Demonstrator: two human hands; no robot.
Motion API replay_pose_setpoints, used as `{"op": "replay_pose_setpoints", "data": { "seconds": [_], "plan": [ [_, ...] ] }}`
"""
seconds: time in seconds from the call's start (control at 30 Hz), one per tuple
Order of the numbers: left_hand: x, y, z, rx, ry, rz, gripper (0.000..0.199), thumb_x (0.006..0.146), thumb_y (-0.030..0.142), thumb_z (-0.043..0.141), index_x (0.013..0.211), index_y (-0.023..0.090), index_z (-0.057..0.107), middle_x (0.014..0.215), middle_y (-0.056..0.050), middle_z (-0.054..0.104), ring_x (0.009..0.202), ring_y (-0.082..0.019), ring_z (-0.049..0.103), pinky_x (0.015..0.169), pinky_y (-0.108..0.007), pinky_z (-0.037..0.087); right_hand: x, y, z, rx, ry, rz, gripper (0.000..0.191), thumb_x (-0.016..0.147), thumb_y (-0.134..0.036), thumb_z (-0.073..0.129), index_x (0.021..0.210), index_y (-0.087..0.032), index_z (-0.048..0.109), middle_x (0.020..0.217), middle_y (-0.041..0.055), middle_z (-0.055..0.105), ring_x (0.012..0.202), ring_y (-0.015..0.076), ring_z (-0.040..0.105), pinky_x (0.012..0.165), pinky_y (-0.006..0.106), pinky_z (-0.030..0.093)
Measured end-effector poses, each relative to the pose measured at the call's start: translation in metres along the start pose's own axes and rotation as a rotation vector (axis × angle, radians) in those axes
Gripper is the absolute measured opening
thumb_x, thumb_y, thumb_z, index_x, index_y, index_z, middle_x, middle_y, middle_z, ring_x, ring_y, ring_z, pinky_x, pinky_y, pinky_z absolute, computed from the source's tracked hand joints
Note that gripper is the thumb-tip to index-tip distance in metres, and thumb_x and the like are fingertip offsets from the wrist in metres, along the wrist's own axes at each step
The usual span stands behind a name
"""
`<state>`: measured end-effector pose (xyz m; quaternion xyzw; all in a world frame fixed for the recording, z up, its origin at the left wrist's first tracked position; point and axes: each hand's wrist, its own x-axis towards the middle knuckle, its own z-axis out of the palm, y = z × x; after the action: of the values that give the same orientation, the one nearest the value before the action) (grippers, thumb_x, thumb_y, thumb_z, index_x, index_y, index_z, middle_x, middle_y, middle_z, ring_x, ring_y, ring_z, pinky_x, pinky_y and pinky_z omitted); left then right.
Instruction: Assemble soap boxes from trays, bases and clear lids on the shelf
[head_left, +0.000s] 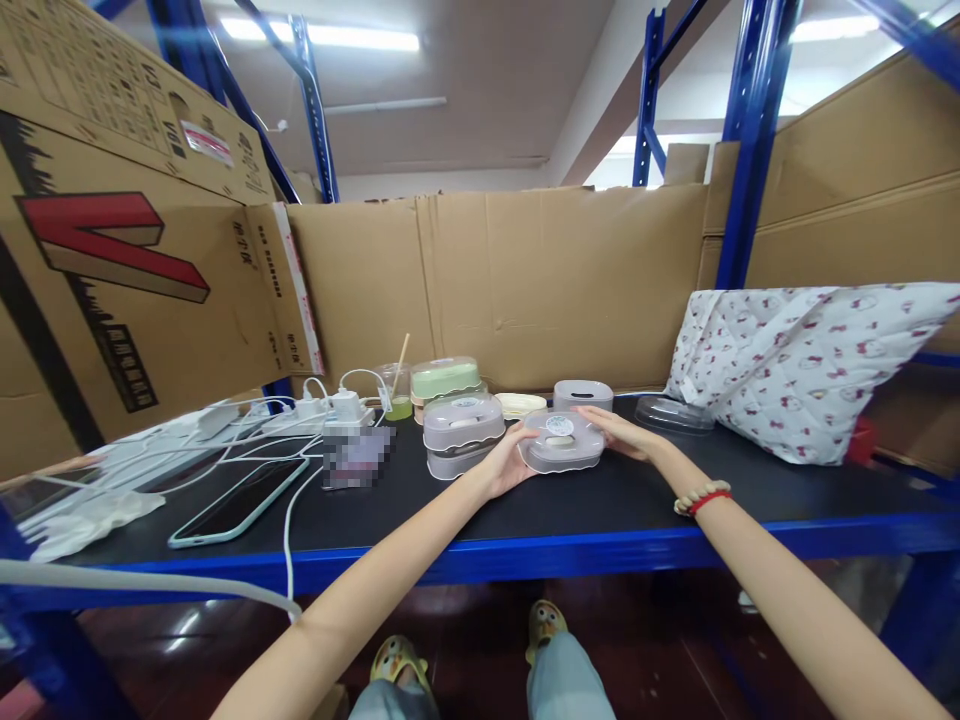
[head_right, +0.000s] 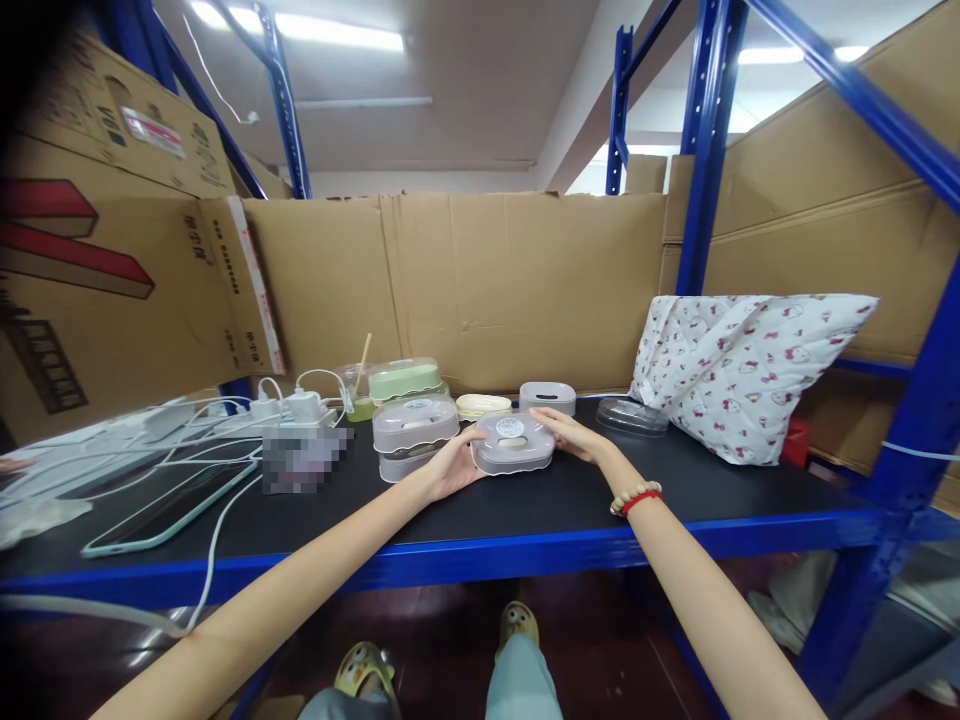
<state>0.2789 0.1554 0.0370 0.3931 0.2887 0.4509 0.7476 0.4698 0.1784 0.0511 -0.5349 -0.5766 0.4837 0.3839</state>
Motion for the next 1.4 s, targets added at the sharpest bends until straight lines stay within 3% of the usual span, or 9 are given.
{"op": "replay_pose_setpoints", "data": {
  "seconds": [0.13, 0.3, 0.4, 0.6, 0.67, 0.77, 0.97, 1.27, 1.4],
  "plan": [
    [0.001, -0.002, 0.001, 0.025, -0.007, -0.010, 0.040, 0.084, 0.013, 0.047, 0.123, 0.017, 0.045, 0.110, -0.008, 0.062, 0.087, -0.014, 0.064, 0.080, -0.028, 0.050, -0.003, -0.001, 0.001, 0.034, -0.018, 0.050, 0.040, 0.090, -0.039, 0.043, 0.118, -0.015, 0.056, 0.093, 0.0095, 0.063, 0.069, 0.0151, 0.057, 0.078, 0.037, 0.048],
    [0.001, -0.004, 0.003, 0.076, 0.032, 0.010, 0.049, 0.089, 0.026, 0.046, 0.134, 0.019, 0.030, 0.116, -0.010, 0.058, 0.088, -0.015, 0.064, 0.081, -0.029, 0.049, -0.008, -0.005, 0.002, 0.074, 0.007, 0.066, 0.032, 0.089, -0.037, 0.047, 0.109, -0.016, 0.060, 0.082, 0.0058, 0.063, 0.064, 0.0143, 0.056, 0.071, 0.034, 0.048],
    [0.000, -0.005, 0.004, 0.132, -0.045, -0.015, 0.049, 0.091, 0.031, 0.041, 0.136, 0.014, 0.029, 0.109, -0.014, 0.061, 0.082, -0.017, 0.065, 0.082, -0.031, 0.048, -0.009, -0.006, 0.002, 0.103, 0.053, 0.092, 0.034, 0.089, -0.041, 0.043, 0.101, -0.013, 0.060, 0.076, 0.0065, 0.062, 0.063, 0.0151, 0.055, 0.068, 0.033, 0.048],
    [-0.001, -0.008, 0.001, 0.349, -0.168, -0.018, 0.080, 0.086, 0.026, 0.048, 0.138, 0.013, -0.013, 0.084, -0.011, 0.065, 0.067, -0.020, 0.066, 0.077, -0.034, 0.048, 0.001, -0.003, -0.008, 0.160, 0.324, 0.111, 0.028, 0.090, -0.041, 0.041, 0.090, -0.015, 0.053, 0.066, 0.0016, 0.053, 0.055, 0.0103, 0.047, 0.055, 0.022, 0.044],
    [-0.001, -0.009, -0.001, 0.395, -0.224, -0.002, 0.082, 0.082, 0.025, 0.054, 0.136, 0.015, -0.006, 0.080, -0.009, 0.065, 0.063, -0.019, 0.065, 0.073, -0.034, 0.048, 0.004, -0.002, -0.010, 0.149, 0.385, 0.123, 0.025, 0.089, -0.038, 0.042, 0.090, -0.015, 0.052, 0.066, 0.0020, 0.053, 0.054, 0.0099, 0.046, 0.053, 0.020, 0.043],
    [0.000, -0.009, -0.003, 0.406, -0.232, 0.049, 0.083, 0.069, 0.025, 0.067, 0.130, 0.020, 0.011, 0.075, -0.001, 0.061, 0.061, -0.017, 0.064, 0.070, -0.032, 0.047, 0.004, -0.001, -0.006, 0.104, 0.338, 0.116, 0.025, 0.089, -0.034, 0.044, 0.092, -0.012, 0.055, 0.071, 0.0053, 0.059, 0.057, 0.0109, 0.052, 0.054, 0.021, 0.044],
    [0.002, -0.008, -0.004, 0.449, -0.323, 0.026, 0.054, 0.053, 0.032, 0.077, 0.096, 0.015, 0.049, 0.071, 0.000, 0.057, 0.060, -0.012, 0.060, 0.067, -0.026, 0.042, 0.007, -0.001, 0.008, -0.078, 0.245, 0.009, 0.030, 0.084, -0.037, 0.052, 0.095, -0.013, 0.066, 0.088, 0.0084, 0.065, 0.081, 0.0159, 0.058, 0.065, 0.024, 0.046],
    [0.004, -0.010, -0.006, 0.477, -0.458, -0.043, 0.042, 0.058, 0.030, 0.073, 0.093, 0.015, 0.053, 0.078, -0.001, 0.058, 0.064, -0.011, 0.059, 0.076, -0.028, 0.037, 0.027, 0.007, 0.001, -0.305, 0.163, -0.135, 0.034, 0.082, -0.034, 0.049, 0.105, -0.016, 0.067, 0.113, 0.0089, 0.062, 0.111, 0.0254, 0.051, 0.094, 0.040, 0.040],
    [0.009, -0.009, -0.009, 0.369, -0.442, -0.092, 0.034, 0.063, 0.021, 0.067, 0.092, 0.015, 0.052, 0.078, -0.001, 0.058, 0.066, -0.011, 0.059, 0.082, -0.030, 0.036, 0.052, 0.004, 0.000, -0.362, 0.144, -0.238, 0.040, 0.080, -0.031, 0.049, 0.116, -0.015, 0.060, 0.116, 0.0094, 0.060, 0.112, 0.0227, 0.053, 0.096, 0.036, 0.041]
  ]
}}
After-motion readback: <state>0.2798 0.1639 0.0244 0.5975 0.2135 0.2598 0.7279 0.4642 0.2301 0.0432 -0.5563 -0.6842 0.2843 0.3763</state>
